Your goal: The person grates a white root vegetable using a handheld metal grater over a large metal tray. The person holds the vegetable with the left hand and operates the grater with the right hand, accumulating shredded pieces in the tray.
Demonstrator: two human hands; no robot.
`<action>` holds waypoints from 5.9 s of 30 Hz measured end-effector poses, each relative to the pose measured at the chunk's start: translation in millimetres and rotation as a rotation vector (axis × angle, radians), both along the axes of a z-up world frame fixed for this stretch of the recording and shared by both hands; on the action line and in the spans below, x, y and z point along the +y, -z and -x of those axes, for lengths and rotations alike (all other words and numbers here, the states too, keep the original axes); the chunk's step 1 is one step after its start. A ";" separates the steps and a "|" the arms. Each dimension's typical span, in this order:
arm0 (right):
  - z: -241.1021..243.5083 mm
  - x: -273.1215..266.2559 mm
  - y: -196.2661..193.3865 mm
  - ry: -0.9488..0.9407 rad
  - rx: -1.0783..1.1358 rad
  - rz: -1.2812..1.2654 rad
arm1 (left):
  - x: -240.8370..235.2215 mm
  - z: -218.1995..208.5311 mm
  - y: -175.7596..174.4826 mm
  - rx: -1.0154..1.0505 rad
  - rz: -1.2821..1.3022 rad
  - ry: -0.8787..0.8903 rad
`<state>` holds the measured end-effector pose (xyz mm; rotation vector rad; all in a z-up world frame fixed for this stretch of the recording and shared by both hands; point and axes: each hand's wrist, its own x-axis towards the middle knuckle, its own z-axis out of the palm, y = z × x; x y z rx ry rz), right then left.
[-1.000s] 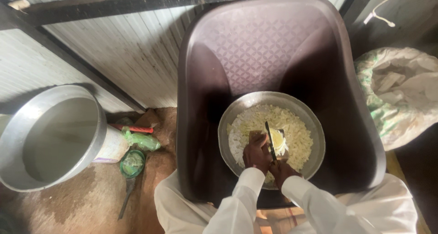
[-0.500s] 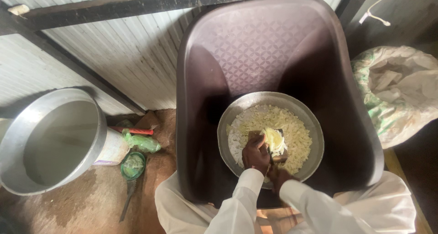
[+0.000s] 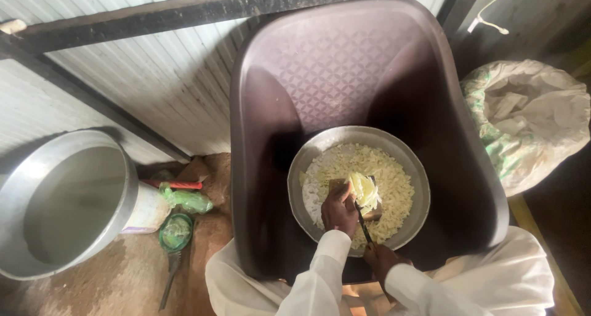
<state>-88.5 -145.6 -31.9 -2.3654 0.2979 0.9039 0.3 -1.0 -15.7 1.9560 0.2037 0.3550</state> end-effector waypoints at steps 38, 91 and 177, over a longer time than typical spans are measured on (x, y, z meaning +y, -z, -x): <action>41.4 -72.4 -77.6 0.486 0.272 -0.142 | 47.6 -87.5 -82.2 -0.168 -0.920 1.027; -91.1 -7.0 -34.6 0.077 -0.072 0.036 | 47.8 -48.0 -52.1 -0.094 -0.804 0.872; -127.4 -24.4 69.0 0.504 0.121 -0.726 | 28.2 -31.1 -51.2 0.322 -0.656 0.735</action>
